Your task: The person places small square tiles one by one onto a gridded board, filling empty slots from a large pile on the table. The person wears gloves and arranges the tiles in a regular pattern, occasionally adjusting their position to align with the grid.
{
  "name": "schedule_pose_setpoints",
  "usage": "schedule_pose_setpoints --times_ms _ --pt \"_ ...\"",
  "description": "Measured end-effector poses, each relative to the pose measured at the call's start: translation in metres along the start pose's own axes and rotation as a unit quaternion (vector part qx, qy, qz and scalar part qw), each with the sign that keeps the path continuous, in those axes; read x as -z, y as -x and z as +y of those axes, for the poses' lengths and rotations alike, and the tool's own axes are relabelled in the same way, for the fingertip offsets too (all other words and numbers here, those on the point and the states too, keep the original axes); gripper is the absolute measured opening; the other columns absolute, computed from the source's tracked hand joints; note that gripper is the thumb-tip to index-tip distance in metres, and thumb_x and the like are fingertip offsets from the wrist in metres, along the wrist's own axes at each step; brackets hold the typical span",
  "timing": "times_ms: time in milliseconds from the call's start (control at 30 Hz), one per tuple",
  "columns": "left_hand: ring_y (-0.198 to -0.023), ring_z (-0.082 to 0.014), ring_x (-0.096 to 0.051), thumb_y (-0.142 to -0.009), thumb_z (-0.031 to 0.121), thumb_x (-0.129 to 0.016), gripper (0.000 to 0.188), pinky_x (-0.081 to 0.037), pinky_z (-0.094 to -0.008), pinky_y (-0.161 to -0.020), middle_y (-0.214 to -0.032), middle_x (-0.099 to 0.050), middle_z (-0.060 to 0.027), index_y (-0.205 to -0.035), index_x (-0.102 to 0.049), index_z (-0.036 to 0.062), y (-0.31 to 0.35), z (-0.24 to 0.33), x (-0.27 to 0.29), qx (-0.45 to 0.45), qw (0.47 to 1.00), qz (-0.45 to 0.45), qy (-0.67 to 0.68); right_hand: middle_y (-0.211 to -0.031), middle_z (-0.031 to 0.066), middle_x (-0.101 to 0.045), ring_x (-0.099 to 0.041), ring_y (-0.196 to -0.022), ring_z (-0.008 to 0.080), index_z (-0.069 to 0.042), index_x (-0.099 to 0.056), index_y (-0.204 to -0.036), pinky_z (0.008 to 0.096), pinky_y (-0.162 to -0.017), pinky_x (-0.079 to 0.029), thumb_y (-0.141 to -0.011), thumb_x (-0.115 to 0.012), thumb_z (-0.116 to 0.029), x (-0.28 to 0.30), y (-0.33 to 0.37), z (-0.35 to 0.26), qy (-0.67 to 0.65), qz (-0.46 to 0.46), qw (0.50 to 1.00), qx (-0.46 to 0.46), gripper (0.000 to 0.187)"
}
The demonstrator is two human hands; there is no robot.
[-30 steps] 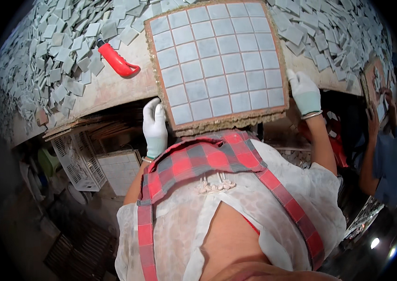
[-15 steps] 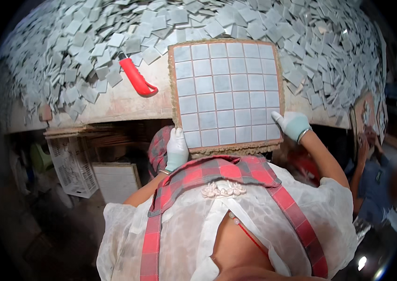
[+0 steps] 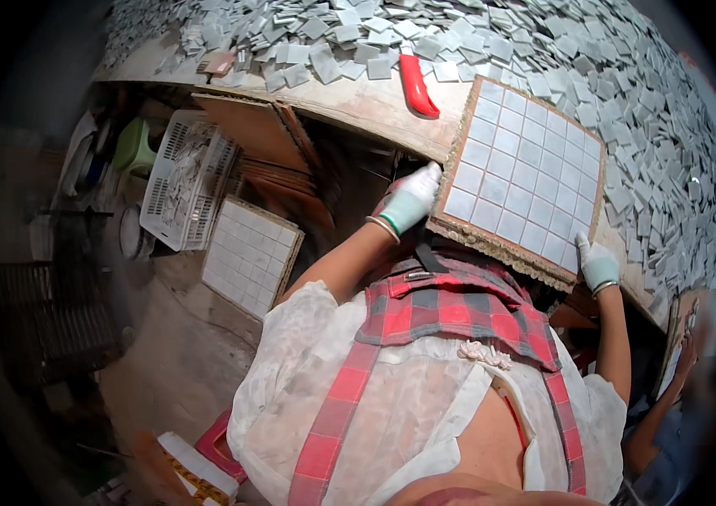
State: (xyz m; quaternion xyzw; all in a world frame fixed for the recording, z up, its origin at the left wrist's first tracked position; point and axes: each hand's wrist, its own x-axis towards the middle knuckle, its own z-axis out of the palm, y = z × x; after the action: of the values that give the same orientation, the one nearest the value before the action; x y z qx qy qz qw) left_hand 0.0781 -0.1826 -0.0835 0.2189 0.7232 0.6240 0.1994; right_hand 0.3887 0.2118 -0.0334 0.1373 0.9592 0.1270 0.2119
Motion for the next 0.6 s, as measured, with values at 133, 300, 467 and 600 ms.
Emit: schedule_pose_setpoints --times_ms 133,300,467,600 --pt "-0.095 -0.0249 -0.067 -0.112 0.017 -0.051 0.021 -0.057 -0.041 -0.084 -0.111 -0.067 -0.0165 -0.125 -0.055 0.0013 -0.055 0.039 0.116 -0.127 0.901 0.413 -0.042 -0.097 0.02 -0.072 -0.073 -0.084 0.0386 -0.026 -0.044 -0.157 0.0526 -0.071 -0.058 -0.109 -0.044 -0.023 -0.008 0.005 0.002 0.0 -0.009 1.0 0.0 0.049" --pt "-0.139 -0.0443 -0.051 -0.111 0.042 -0.041 0.067 -0.041 -0.0481 -0.117 -0.155 -0.045 -0.0328 -0.154 -0.036 -0.0095 -0.115 0.021 0.298 0.023 0.785 0.601 -0.146 -0.099 0.0202 -0.072 -0.073 -0.085 0.0392 -0.025 -0.044 -0.157 0.0528 -0.074 -0.058 -0.108 -0.043 -0.023 0.014 0.003 0.0 0.001 -0.045 0.999 0.003 0.049" --pt "-0.149 -0.0454 -0.04 -0.11 0.051 -0.038 0.083 -0.037 -0.0511 -0.121 -0.168 -0.024 -0.0337 -0.166 -0.01 -0.0042 -0.178 -0.004 0.302 0.148 0.843 0.517 0.011 -0.101 0.0197 -0.071 -0.073 -0.088 0.0381 -0.025 -0.045 -0.157 0.0522 -0.075 -0.058 -0.108 -0.043 -0.024 0.02 0.015 -0.008 -0.027 -0.085 0.995 -0.039 0.049" --pt "-0.152 -0.0461 -0.036 -0.111 0.043 -0.039 0.081 -0.034 -0.0486 -0.124 -0.168 -0.021 -0.0349 -0.166 -0.005 -0.0057 -0.156 -0.007 0.303 0.105 0.846 0.518 -0.073 -0.098 0.0186 -0.07 -0.073 -0.086 0.0384 -0.027 -0.047 -0.155 0.0522 -0.074 -0.058 -0.106 -0.046 -0.022 0.009 0.012 -0.004 -0.013 -0.044 0.999 -0.02 0.049"
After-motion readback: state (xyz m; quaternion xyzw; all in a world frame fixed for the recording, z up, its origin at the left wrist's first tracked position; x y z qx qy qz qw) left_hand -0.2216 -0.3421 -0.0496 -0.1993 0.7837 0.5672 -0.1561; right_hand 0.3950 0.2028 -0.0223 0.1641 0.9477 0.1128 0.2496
